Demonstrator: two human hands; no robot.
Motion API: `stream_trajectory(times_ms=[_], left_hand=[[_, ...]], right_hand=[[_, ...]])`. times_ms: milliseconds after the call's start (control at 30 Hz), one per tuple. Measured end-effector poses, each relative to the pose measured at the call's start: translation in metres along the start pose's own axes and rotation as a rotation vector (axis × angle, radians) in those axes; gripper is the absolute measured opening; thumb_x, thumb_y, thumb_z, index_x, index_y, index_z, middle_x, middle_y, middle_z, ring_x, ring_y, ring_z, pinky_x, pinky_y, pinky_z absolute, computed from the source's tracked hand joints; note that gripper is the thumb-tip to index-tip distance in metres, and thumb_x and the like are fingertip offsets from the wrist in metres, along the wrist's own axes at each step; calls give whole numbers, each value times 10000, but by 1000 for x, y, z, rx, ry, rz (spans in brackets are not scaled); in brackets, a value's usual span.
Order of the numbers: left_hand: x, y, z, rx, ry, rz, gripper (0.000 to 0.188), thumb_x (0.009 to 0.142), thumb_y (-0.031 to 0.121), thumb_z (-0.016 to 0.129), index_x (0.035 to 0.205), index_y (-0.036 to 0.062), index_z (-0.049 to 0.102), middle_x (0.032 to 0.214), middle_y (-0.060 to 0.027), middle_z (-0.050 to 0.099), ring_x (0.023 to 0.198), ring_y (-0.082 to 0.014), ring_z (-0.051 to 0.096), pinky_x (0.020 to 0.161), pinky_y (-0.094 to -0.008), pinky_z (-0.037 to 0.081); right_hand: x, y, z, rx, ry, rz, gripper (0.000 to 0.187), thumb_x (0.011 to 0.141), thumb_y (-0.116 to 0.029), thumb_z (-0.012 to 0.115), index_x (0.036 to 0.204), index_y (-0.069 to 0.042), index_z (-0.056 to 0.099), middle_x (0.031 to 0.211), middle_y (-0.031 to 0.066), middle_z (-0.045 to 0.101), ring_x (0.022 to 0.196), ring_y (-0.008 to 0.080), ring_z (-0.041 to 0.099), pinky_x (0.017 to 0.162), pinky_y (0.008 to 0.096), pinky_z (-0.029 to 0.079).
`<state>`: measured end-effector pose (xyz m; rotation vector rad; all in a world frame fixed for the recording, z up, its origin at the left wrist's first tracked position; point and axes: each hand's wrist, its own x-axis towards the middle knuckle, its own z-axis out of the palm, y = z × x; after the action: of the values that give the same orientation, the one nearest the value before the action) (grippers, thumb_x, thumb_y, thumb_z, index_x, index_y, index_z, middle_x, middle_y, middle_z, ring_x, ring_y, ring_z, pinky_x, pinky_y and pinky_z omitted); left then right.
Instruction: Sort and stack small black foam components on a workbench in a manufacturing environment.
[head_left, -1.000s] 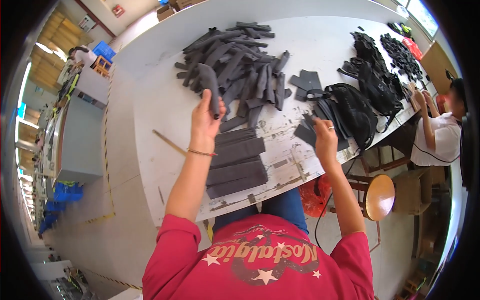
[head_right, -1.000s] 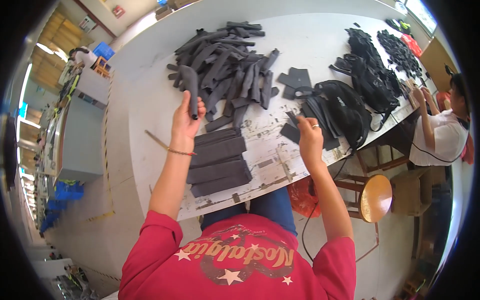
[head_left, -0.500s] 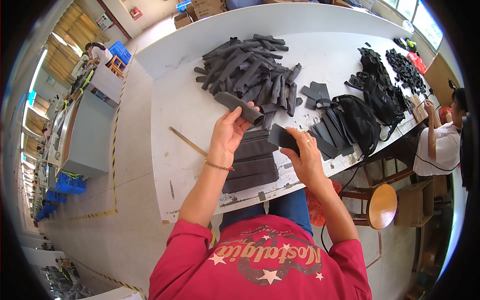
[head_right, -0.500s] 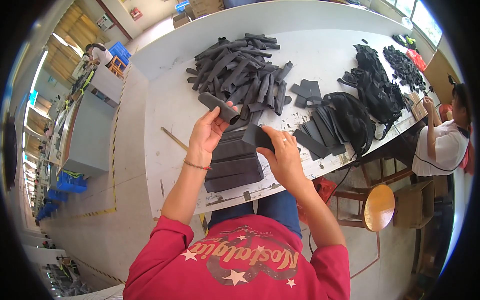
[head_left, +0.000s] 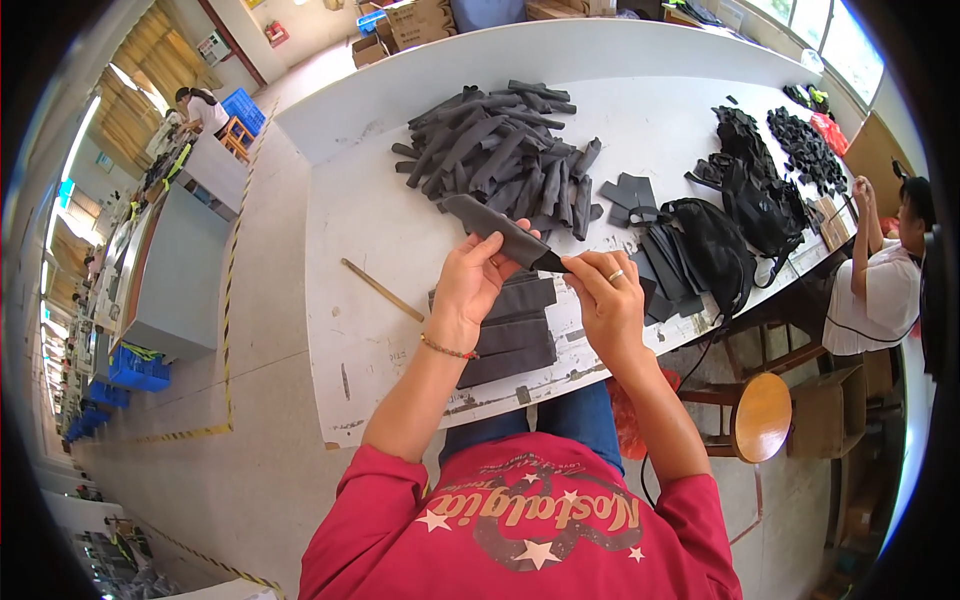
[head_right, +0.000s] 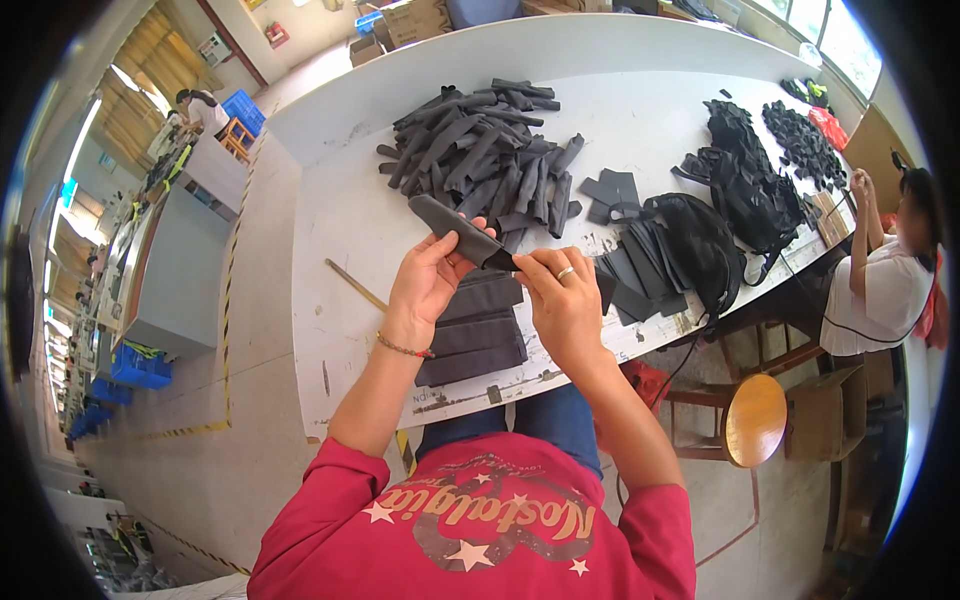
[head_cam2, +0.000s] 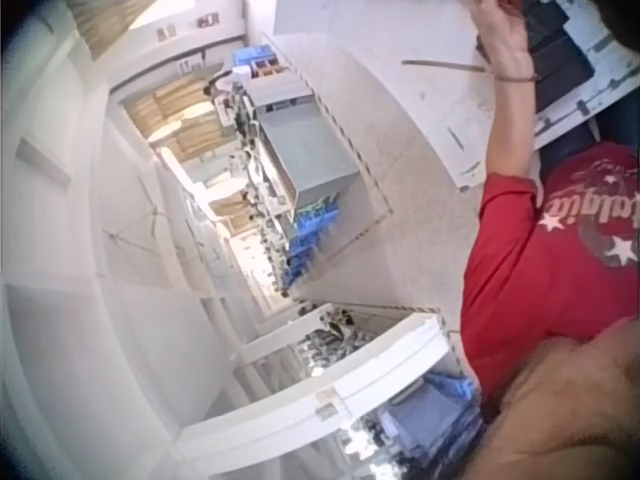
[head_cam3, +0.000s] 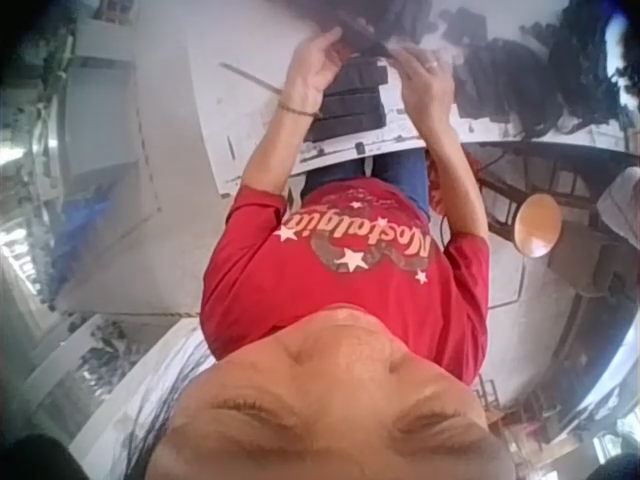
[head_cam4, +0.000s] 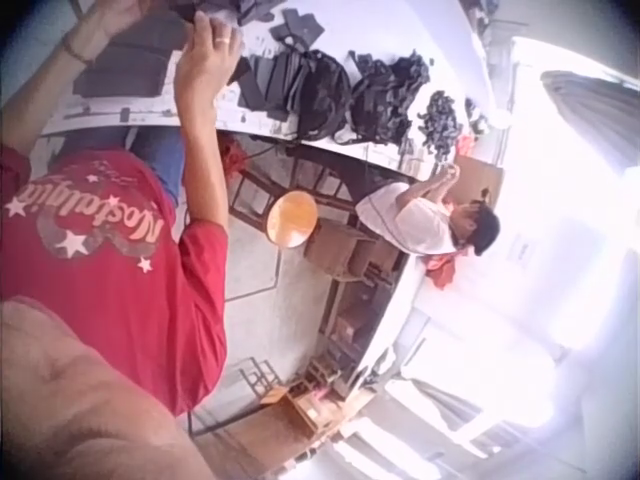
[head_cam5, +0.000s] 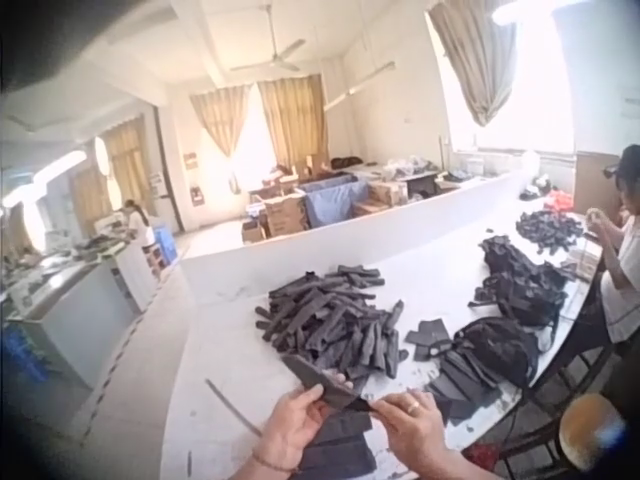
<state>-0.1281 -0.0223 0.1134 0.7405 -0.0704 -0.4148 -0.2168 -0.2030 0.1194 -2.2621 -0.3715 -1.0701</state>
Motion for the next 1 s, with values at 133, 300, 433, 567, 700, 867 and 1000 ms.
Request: stream_trajectory(times_ms=[133,300,433,567,700,867,1000], left_hand=[[-5,0,3,5,-22,-10,238,999,67,496,1213,-26,543,1258,-216,605,1156,-352,612,1013,-449,514],[-24,-3,29,86,11,93,233,988,55,509,1206,-26,529,1231,-210,616,1109,-296,640,963,-420,540],[-35,-11,43,47,-57,277,285,998,127,546,1252,-1,516,1240,-201,614,1124,-290,632,982,-411,515],[-23,-21,28,41,-165,287,336,1006,234,562,1260,21,513,1111,-178,668,1126,-323,630,999,-435,483],[-24,-31,29,28,-112,268,255,1016,230,546,1148,14,573,974,-156,694,1075,-312,656,976,-421,494],[-26,-36,27,13,-68,271,260,1031,249,506,1101,19,607,983,-137,698,1151,-311,617,1029,-431,457],[-27,-15,22,100,22,355,266,1031,257,504,1091,23,616,984,-139,698,1165,-307,609,1028,-422,455]], right_hand=[[3,-2,-2,-109,25,-93,300,742,-39,750,1036,-34,685,947,45,625,848,248,579,755,380,455],[3,-10,3,-142,-14,-93,471,742,-63,759,1191,-22,621,1069,100,598,929,287,570,799,418,447],[-1,-20,13,22,21,22,530,751,-101,769,1242,-26,583,1119,137,580,967,333,550,829,444,436],[2,-42,20,-15,-18,-8,512,749,-64,763,1205,-16,535,1144,178,561,954,362,560,803,456,457],[-18,-23,25,85,-53,-22,395,726,12,749,1057,-6,534,1077,192,563,930,387,580,760,448,501],[-5,-28,29,168,-107,-52,389,741,-7,734,1075,-11,534,1082,180,564,924,386,572,796,456,484],[-19,-17,18,88,-201,23,369,772,-18,736,1087,-22,544,1086,190,570,964,397,578,810,454,492]])
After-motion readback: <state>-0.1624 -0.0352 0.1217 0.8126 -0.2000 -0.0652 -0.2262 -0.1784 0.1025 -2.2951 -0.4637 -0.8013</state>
